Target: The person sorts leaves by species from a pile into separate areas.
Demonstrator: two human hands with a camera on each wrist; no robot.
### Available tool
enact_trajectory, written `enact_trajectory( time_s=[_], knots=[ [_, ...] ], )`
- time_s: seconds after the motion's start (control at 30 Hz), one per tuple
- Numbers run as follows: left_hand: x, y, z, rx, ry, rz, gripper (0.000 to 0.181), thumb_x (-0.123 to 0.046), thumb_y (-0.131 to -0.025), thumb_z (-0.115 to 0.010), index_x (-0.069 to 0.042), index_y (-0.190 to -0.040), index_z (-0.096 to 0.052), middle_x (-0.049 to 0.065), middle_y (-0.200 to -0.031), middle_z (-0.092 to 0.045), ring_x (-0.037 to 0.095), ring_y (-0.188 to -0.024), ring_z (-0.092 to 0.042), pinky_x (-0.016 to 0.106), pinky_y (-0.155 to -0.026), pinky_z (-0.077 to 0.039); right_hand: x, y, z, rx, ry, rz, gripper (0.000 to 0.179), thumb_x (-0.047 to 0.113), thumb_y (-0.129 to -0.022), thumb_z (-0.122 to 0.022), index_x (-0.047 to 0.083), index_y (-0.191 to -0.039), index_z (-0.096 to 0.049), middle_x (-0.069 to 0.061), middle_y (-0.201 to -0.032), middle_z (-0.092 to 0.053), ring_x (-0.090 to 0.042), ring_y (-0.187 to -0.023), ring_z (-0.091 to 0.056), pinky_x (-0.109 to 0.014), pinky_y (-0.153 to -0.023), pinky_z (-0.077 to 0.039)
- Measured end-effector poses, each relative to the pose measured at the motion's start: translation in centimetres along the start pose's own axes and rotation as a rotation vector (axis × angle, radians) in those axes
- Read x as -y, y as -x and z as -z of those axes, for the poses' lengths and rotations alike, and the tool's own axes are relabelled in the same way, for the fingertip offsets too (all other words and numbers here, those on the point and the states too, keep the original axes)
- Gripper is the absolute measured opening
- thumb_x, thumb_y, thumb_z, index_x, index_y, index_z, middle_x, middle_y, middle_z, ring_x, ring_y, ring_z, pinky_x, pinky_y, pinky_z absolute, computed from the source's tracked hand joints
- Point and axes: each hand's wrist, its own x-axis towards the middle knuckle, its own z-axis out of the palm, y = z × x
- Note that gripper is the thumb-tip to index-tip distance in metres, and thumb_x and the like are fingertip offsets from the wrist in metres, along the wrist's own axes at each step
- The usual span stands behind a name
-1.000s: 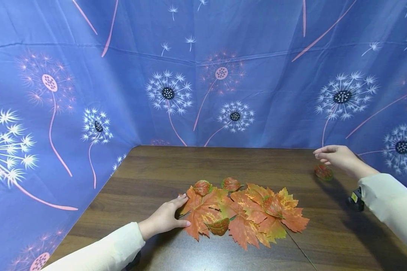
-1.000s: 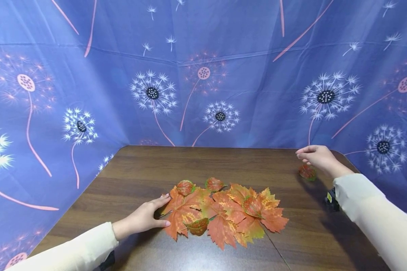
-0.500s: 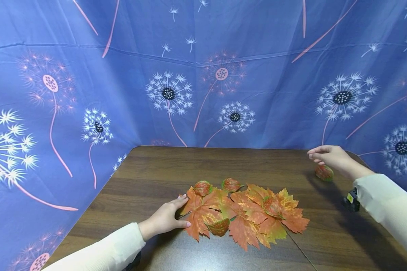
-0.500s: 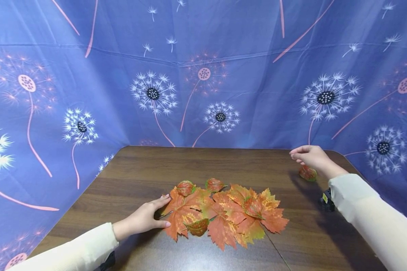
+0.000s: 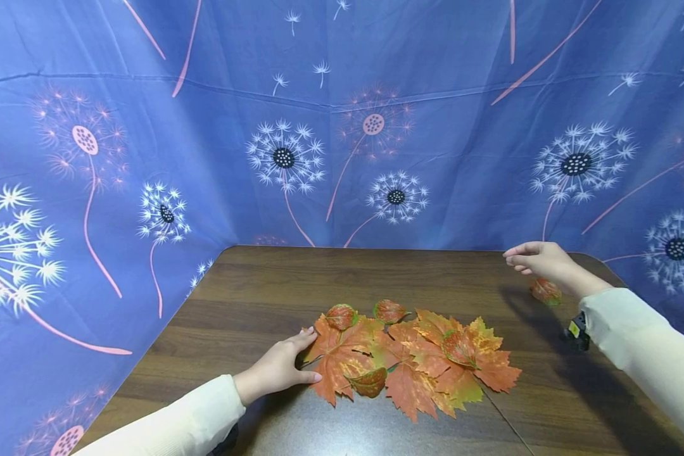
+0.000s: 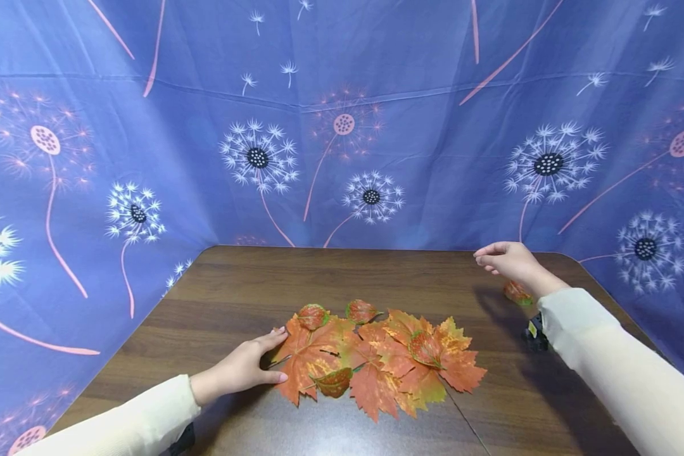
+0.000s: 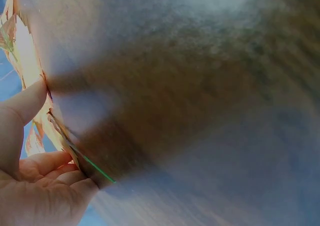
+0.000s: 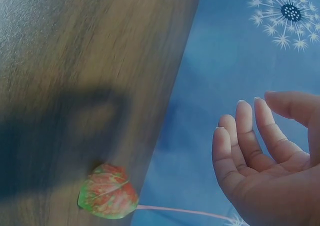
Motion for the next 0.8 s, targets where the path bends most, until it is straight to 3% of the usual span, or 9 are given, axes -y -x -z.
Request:
enact_trajectory(
  time_s=[0.1,0.2,0.4,0.6,0.8],
  knots=[
    [0.0,0.0,0.0,-0.001,0.004,0.0,0.083,-0.033,-0.079,-0.08,0.004,-0.144,-0.042,0.021,-0.152,-0.037,0.041,-0.14,-0.034,0.057,-0.111,-0.031,0.2,-0.2,-0.2,0.002,0.013,-0.01,0.052,0.034,-0.101,-0.051,-0.006,-0.133,-0.05,-0.028,-0.132,-0.055,0.003,-0.086,-0.06,-0.033,-0.083,-0.056],
    [-0.1,0.0,0.0,-0.006,0.004,-0.004,0.083,-0.032,-0.079,-0.08,0.005,-0.143,-0.042,0.022,-0.152,-0.037,0.041,-0.14,-0.035,0.057,-0.111,-0.031,0.3,-0.3,-0.3,0.009,0.012,-0.027,0.054,0.037,-0.1,-0.051,-0.005,-0.135,-0.049,-0.03,-0.137,-0.05,-0.001,-0.091,-0.061,-0.039,-0.088,-0.055],
    [-0.1,-0.1,0.0,-0.009,0.006,-0.008,0.083,-0.032,-0.079,-0.08,0.005,-0.143,-0.042,0.022,-0.151,-0.037,0.041,-0.14,-0.035,0.057,-0.111,-0.031,0.5,-0.3,-0.7,0.01,-0.008,-0.025,0.057,0.04,-0.099,-0.053,-0.004,-0.134,-0.05,-0.029,-0.135,-0.051,0.002,-0.087,-0.06,-0.033,-0.084,-0.055],
    [-0.1,-0.1,0.1,0.002,0.006,-0.006,0.083,-0.032,-0.079,-0.08,0.005,-0.143,-0.042,0.021,-0.152,-0.037,0.041,-0.14,-0.035,0.057,-0.111,-0.031,0.2,-0.5,-1.1,0.007,-0.03,0.001,0.051,0.033,-0.1,-0.053,-0.007,-0.132,-0.051,-0.017,-0.121,-0.064,0.004,-0.083,-0.06,-0.026,-0.078,-0.056],
    [-0.2,-0.1,0.1,0.004,0.014,-0.002,0.083,-0.032,-0.08,-0.08,0.004,-0.144,-0.042,0.022,-0.152,-0.036,0.041,-0.14,-0.034,0.057,-0.111,-0.031,0.7,-0.8,-1.6,0.018,-0.066,0.004,0.049,0.032,-0.101,-0.052,-0.006,-0.132,-0.051,-0.002,-0.113,-0.068,0.003,-0.084,-0.06,-0.023,-0.077,-0.055]
  ],
)
